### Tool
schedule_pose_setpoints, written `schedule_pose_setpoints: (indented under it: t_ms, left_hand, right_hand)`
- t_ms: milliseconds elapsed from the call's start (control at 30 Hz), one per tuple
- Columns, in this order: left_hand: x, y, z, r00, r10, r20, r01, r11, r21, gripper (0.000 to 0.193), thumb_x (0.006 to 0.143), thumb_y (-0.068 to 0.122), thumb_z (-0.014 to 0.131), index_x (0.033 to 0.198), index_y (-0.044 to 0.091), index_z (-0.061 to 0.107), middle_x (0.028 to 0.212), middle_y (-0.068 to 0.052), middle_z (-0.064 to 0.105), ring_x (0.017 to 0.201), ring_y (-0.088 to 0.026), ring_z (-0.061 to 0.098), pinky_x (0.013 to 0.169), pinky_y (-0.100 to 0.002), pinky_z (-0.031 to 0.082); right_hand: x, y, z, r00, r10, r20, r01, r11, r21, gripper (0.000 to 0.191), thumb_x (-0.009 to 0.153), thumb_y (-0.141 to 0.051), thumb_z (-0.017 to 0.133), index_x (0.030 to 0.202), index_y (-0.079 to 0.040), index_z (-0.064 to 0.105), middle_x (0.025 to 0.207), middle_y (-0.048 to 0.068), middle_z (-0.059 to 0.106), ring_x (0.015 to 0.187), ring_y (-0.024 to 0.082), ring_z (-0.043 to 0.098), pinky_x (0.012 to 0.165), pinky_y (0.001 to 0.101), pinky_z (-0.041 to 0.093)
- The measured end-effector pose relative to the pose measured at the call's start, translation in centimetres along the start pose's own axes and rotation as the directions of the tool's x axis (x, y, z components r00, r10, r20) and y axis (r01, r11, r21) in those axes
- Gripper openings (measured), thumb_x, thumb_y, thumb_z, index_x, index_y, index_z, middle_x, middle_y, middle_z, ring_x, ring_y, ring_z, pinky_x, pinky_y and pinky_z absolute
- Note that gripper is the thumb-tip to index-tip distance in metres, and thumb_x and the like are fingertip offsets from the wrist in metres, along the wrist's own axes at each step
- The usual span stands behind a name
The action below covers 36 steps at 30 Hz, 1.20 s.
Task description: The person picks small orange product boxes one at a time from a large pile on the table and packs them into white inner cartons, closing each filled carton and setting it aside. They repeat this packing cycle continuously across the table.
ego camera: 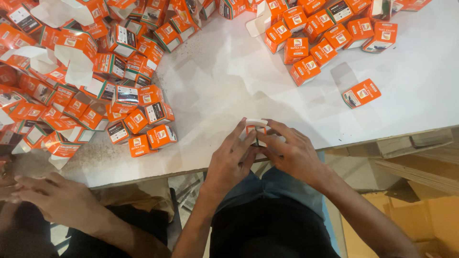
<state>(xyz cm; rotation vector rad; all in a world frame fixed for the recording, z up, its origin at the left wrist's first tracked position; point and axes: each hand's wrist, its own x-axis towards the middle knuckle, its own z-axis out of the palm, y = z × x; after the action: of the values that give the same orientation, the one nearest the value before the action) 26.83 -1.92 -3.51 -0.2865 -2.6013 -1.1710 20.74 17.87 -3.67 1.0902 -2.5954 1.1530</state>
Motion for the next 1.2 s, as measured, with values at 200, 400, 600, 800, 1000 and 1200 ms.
schedule_pose_setpoints:
  t_ms: [200,400,600,800,1000,1200]
  left_hand:
    - [-0.1,-1.5,0.4,0.983,0.159,-0.089,-0.158,0.987,0.015,0.033,0.084,0.004,0.082,0.113,0.013,0.069,0.140,-0.010,0.063,0.127,-0.031,0.069,0.095,-0.038,0.063]
    - [0.0,-2.4,0.7,1.000,0.022,0.009,-0.019,0.975,-0.221,0.025,0.086,0.000,0.082,0.101,0.011,0.064,0.127,-0.003,0.071,0.135,-0.028,0.066,0.094,-0.034,0.065]
    - [1.4,-0.9,-1.0,0.972,0.234,-0.012,-0.234,0.971,-0.044,0.032,0.077,0.006,0.085,0.105,0.011,0.071,0.117,-0.007,0.069,0.123,-0.031,0.066,0.095,-0.041,0.060]
    - [1.5,-0.6,-1.2,0.990,0.141,0.022,-0.138,0.985,-0.103,0.029,0.084,0.004,0.082,0.109,0.012,0.071,0.114,-0.006,0.072,0.125,-0.030,0.068,0.096,-0.039,0.061]
    - [1.2,-1.0,-1.3,0.993,0.111,0.044,-0.101,0.977,-0.189,0.020,0.092,0.004,0.080,0.107,0.010,0.069,0.118,-0.006,0.074,0.129,-0.031,0.068,0.099,-0.038,0.062]
    - [0.8,-0.8,-1.5,0.967,0.241,0.078,-0.240,0.971,-0.015,0.020,0.087,0.005,0.080,0.102,0.008,0.067,0.125,-0.006,0.068,0.133,-0.032,0.063,0.103,-0.041,0.058]
  right_hand:
    - [0.0,1.0,0.7,0.983,-0.130,-0.133,0.146,0.982,0.117,0.027,0.079,-0.003,0.086,0.102,-0.010,0.072,0.133,0.008,0.069,0.117,0.030,0.071,0.092,0.0369,0.061]
    - [0.0,1.2,0.2,0.996,-0.039,-0.075,0.053,0.977,0.207,0.029,0.082,-0.004,0.085,0.096,-0.008,0.060,0.131,0.009,0.072,0.127,0.031,0.070,0.098,0.0360,0.061]
    - [0.6,-0.3,-1.7,0.999,-0.032,0.023,0.025,0.969,0.245,0.045,0.078,-0.007,0.085,0.119,-0.004,0.068,0.123,0.012,0.072,0.122,0.033,0.068,0.099,0.0405,0.057]
    - [0.5,-0.5,-0.4,0.995,-0.006,-0.095,0.028,0.972,0.233,0.034,0.085,-0.002,0.079,0.118,-0.007,0.074,0.125,0.011,0.073,0.122,0.030,0.070,0.100,0.0371,0.060]
    - [0.0,-0.1,-0.1,0.995,0.030,-0.097,-0.004,0.967,0.256,0.028,0.086,0.000,0.079,0.113,-0.007,0.076,0.126,0.012,0.072,0.117,0.028,0.072,0.094,0.0357,0.061]
    - [-0.1,-0.6,-1.4,0.999,-0.041,0.026,0.036,0.984,0.172,0.033,0.083,-0.002,0.076,0.115,-0.008,0.076,0.132,0.014,0.068,0.128,0.034,0.065,0.097,0.0396,0.058]
